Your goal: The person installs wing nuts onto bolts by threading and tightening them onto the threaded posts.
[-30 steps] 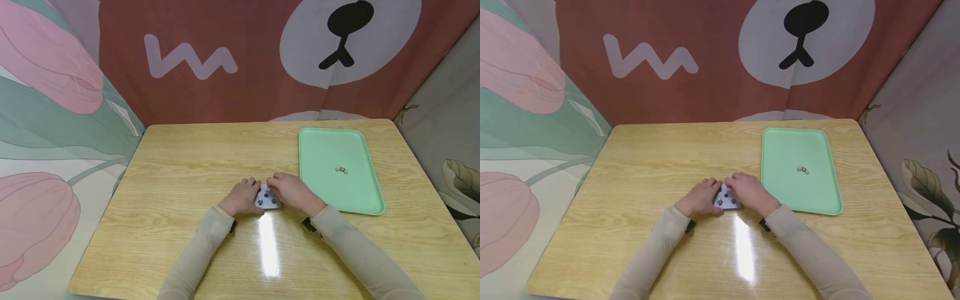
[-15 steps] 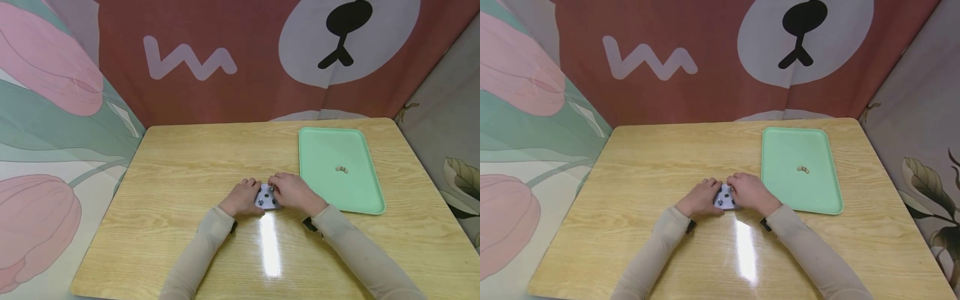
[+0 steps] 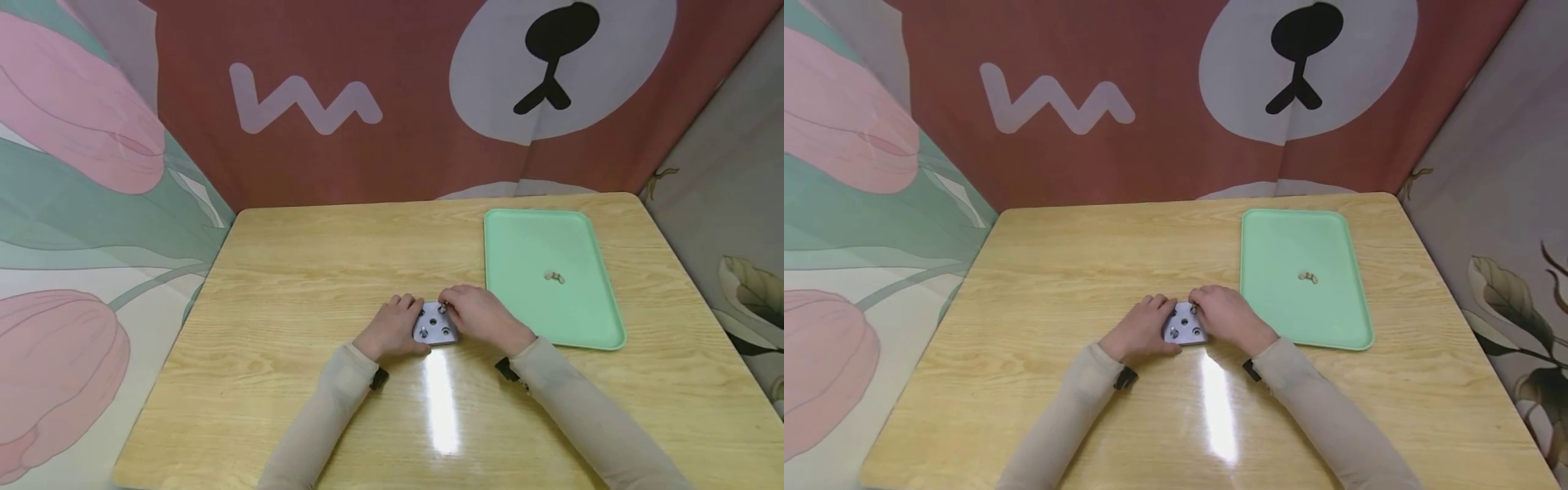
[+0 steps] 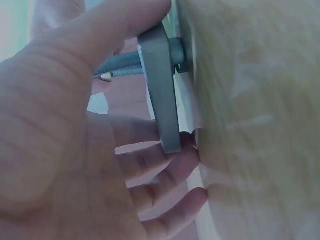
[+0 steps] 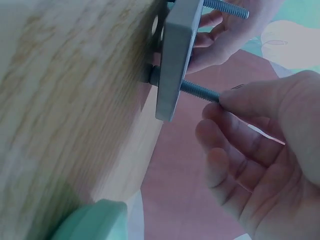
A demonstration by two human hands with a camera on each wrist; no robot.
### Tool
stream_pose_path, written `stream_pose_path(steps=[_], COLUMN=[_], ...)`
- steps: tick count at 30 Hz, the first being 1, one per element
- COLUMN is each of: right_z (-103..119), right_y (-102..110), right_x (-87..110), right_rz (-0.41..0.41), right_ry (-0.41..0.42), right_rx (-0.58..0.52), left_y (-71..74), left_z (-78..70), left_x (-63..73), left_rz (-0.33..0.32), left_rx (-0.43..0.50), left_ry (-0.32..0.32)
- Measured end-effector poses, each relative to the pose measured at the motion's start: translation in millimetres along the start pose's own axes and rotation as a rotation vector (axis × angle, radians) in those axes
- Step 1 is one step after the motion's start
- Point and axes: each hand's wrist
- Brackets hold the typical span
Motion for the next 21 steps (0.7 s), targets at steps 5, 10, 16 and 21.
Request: stream_pose_path(steps=[5,10,16,21], right_z=[0.9,2.8,3.5,3.1], right_y=[0.7,2.1,-1.2,-6.3], right_x=[0.8,-1.3,-4.3,-6.3], right_rz=[-0.016,-0.023,-0.037,-0.038], right_ry=[0.014,0.016,0.035,0.040], right_rx=[0.032,0.047,0.059,0.041], left_y=[-1.0,-0.1,0.6,1.5], left_z=[0.7,-0.3,-2.1,-2.4], left_x=[-0.1,-1.0,-1.1,0.1], left_rz=[-0.003,-0.009,-0.005,-0.008], left_rx=[0.013,0.003,-0.012,-0.019], left_ry=[0.014,0.010,0.011,0.012])
Point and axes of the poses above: each hand's wrist, its own x-axis away from the middle knuckle, its own y-axis out of the back of the hand, z = x × y, and after that the axes turned 9 degrees about -x, right-handed
